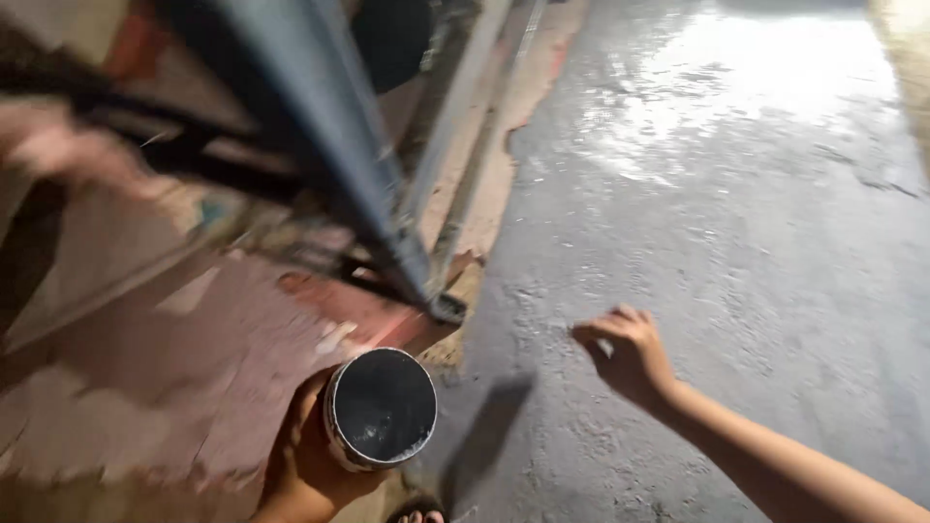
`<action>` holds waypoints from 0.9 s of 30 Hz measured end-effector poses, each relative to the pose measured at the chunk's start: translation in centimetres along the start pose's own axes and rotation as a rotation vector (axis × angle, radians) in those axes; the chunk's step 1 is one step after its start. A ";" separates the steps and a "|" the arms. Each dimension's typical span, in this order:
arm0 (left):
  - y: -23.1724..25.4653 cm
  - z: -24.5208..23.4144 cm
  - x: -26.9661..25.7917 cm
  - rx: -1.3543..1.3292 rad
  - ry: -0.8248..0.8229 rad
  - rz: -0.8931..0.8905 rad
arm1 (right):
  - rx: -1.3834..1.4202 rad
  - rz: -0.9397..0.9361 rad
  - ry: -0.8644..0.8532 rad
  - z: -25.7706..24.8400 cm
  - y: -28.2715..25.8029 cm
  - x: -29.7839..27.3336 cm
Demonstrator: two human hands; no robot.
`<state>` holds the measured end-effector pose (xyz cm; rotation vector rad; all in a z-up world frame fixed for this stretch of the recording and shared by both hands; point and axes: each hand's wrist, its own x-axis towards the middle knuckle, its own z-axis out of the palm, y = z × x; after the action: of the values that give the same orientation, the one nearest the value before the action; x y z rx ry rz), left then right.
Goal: The person paints a concrete floor with gray paint using a small brush, repeatedly dipping the brush into a paint can and applying paint along the floor surface and edges near a cinder block wall.
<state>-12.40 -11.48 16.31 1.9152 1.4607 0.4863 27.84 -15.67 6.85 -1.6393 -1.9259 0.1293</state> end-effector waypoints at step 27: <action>-5.3 -1.6 -3.3 -0.175 0.014 0.268 | 0.252 0.118 0.276 -1.6 -11.9 2.0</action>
<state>-18.14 -13.34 14.00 1.9764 1.1336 0.7257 18.18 -17.08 14.16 -1.5139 -1.5407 0.1752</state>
